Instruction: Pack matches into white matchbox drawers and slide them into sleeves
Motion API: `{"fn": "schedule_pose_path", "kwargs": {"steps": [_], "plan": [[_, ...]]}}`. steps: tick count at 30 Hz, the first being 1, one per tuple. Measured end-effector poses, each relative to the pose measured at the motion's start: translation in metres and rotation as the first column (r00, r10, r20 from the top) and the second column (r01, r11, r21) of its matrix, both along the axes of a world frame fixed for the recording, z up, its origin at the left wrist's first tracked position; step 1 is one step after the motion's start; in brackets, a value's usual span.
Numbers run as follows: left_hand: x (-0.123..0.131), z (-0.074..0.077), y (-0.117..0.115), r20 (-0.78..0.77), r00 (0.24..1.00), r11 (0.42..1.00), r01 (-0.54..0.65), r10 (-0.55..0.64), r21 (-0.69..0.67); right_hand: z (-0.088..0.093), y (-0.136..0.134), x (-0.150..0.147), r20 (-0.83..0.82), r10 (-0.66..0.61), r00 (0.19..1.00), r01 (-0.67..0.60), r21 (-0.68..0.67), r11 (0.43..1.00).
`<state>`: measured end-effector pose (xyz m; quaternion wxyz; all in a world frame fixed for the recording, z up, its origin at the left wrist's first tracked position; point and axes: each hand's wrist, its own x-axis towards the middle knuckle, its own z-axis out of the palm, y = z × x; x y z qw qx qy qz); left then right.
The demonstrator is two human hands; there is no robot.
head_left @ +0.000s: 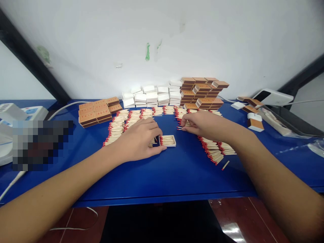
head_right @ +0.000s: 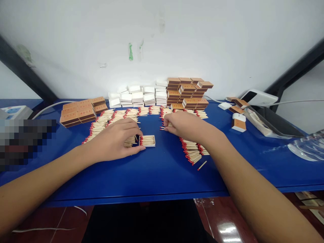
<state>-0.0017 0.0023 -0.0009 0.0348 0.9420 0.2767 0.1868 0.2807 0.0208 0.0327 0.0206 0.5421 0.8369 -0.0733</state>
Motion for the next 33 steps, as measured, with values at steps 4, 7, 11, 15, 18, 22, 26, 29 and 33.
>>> {"fn": "schedule_pose_path", "kwargs": {"steps": [4,7,11,15,18,22,26,29,33], "plan": [[0.0,0.0,0.0,0.004,1.0,1.0,0.0,0.0,-0.002,0.0,0.0,-0.001,0.006,0.037,0.999,-0.037,-0.013,0.999],[0.0,0.001,0.0,0.002,1.0,1.0,-0.001,0.001,-0.002,0.0,-0.001,-0.004,-0.012,0.051,0.999,-0.051,-0.003,0.999],[0.001,0.001,-0.001,-0.005,1.0,1.0,-0.005,0.005,0.006,0.002,-0.004,-0.005,-0.045,0.037,0.998,-0.036,0.034,0.999],[0.001,0.001,-0.001,-0.003,1.0,1.0,-0.006,0.006,-0.002,-0.001,-0.002,-0.002,0.002,0.039,0.999,-0.039,0.004,0.999],[0.001,0.001,-0.001,0.002,1.0,1.0,-0.004,0.004,-0.002,-0.003,-0.001,0.002,0.04,0.056,0.998,-0.055,-0.023,0.998],[0.0,0.001,-0.001,-0.002,1.0,1.0,-0.004,0.004,0.006,-0.003,-0.001,0.003,0.021,0.027,0.999,-0.027,-0.025,0.999],[0.0,0.0,0.0,-0.002,1.0,1.0,-0.001,0.001,0.01,-0.003,-0.001,0.0,0.038,-0.01,0.999,0.011,-0.044,0.999],[0.0,-0.001,0.0,-0.001,1.0,1.0,0.0,0.0,0.01,-0.003,-0.002,-0.003,0.049,0.009,0.999,-0.007,-0.031,0.999],[0.0,0.0,-0.001,-0.007,1.0,1.0,-0.004,0.004,0.009,-0.001,-0.006,-0.007,0.026,0.044,0.999,-0.043,-0.009,0.999]]}}
